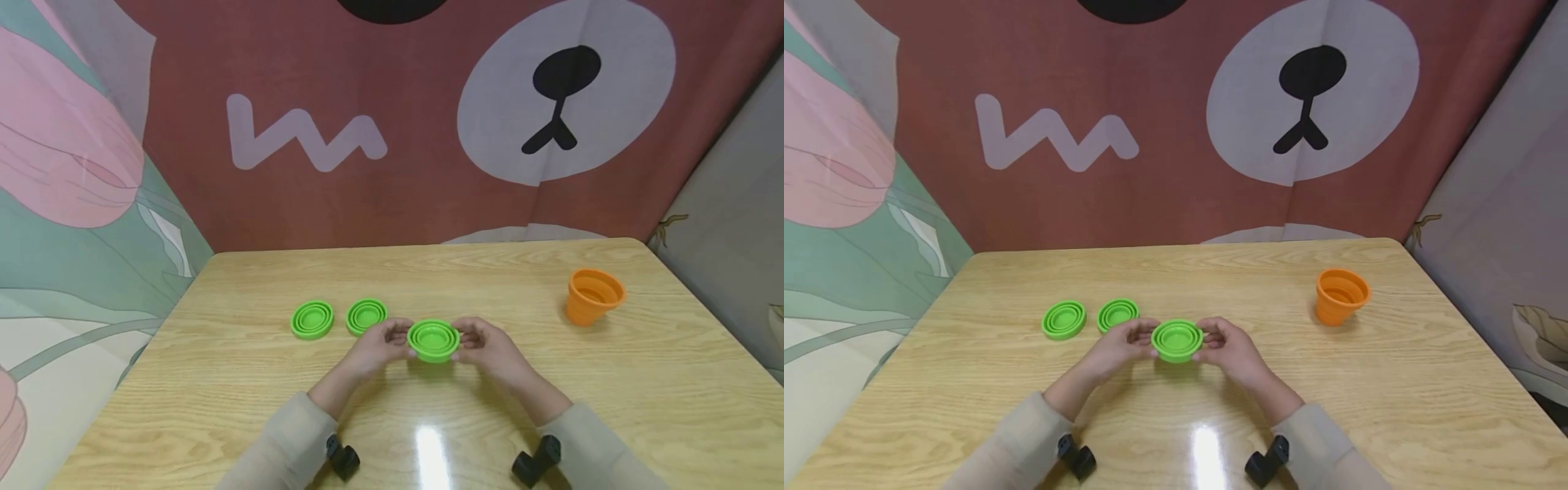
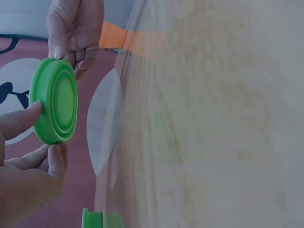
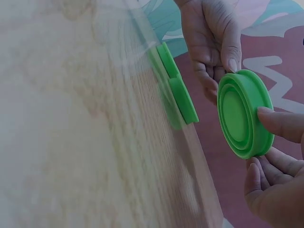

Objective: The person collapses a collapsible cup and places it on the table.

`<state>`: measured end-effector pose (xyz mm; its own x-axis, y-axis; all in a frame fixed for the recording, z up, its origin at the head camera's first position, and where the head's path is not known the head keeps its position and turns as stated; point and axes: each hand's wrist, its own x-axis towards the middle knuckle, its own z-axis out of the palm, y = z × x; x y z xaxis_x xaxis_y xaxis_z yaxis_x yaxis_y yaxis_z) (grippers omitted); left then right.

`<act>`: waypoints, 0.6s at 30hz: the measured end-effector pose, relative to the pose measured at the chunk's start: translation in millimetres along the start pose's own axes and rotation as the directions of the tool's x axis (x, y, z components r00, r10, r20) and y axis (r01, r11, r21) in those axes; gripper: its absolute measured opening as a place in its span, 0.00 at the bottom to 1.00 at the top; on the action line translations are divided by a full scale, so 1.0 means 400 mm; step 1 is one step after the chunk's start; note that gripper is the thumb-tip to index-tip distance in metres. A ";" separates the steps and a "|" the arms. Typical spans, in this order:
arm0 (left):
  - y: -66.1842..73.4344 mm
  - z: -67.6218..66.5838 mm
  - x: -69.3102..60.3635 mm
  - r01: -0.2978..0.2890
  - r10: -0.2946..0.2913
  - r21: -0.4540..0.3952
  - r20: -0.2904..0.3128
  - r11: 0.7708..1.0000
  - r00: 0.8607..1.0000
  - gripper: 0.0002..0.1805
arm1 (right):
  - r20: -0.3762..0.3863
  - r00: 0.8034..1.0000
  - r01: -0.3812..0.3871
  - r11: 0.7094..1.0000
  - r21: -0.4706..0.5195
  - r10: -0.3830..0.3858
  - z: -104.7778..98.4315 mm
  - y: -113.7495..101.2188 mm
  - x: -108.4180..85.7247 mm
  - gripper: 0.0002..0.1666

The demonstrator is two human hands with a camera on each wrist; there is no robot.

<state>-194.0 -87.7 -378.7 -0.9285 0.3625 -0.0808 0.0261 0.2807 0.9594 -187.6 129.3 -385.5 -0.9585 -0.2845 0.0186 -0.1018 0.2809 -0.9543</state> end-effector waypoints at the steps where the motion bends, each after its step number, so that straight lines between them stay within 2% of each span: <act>1: -0.001 0.000 0.003 0.003 -0.003 0.011 -0.004 1.000 1.000 0.27 | 0.005 1.000 0.004 1.000 -0.005 -0.004 -0.001 0.000 0.004 0.27; 5: -0.008 0.000 0.019 0.016 -0.015 0.059 -0.022 0.998 1.000 0.27 | 0.028 1.000 0.008 1.000 -0.022 -0.007 -0.005 0.004 0.019 0.28; 7: 0.009 0.001 0.018 0.026 -0.025 0.069 -0.026 0.997 0.999 0.28 | 0.027 1.000 -0.002 0.999 -0.033 0.002 -0.006 0.009 0.029 0.28; 12: 0.011 0.002 0.038 0.048 -0.045 0.101 -0.034 0.994 0.998 0.29 | 0.016 0.999 -0.027 0.998 -0.055 0.028 -0.006 0.023 0.056 0.27; 14: -0.008 0.002 0.058 0.058 -0.053 0.127 -0.042 0.990 0.998 0.29 | 0.017 0.999 -0.035 0.998 -0.050 0.036 -0.006 0.029 0.065 0.27; 18: -0.018 0.004 0.079 0.087 -0.079 0.155 -0.056 0.984 0.995 0.28 | 0.025 0.999 -0.040 0.998 -0.054 0.041 -0.007 0.038 0.084 0.27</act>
<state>-223.1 -76.9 -388.7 -0.9469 0.2888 -0.1412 0.0025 0.4456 0.8952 -221.9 126.5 -398.4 -0.9549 -0.2955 -0.0280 -0.0781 0.3412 -0.9367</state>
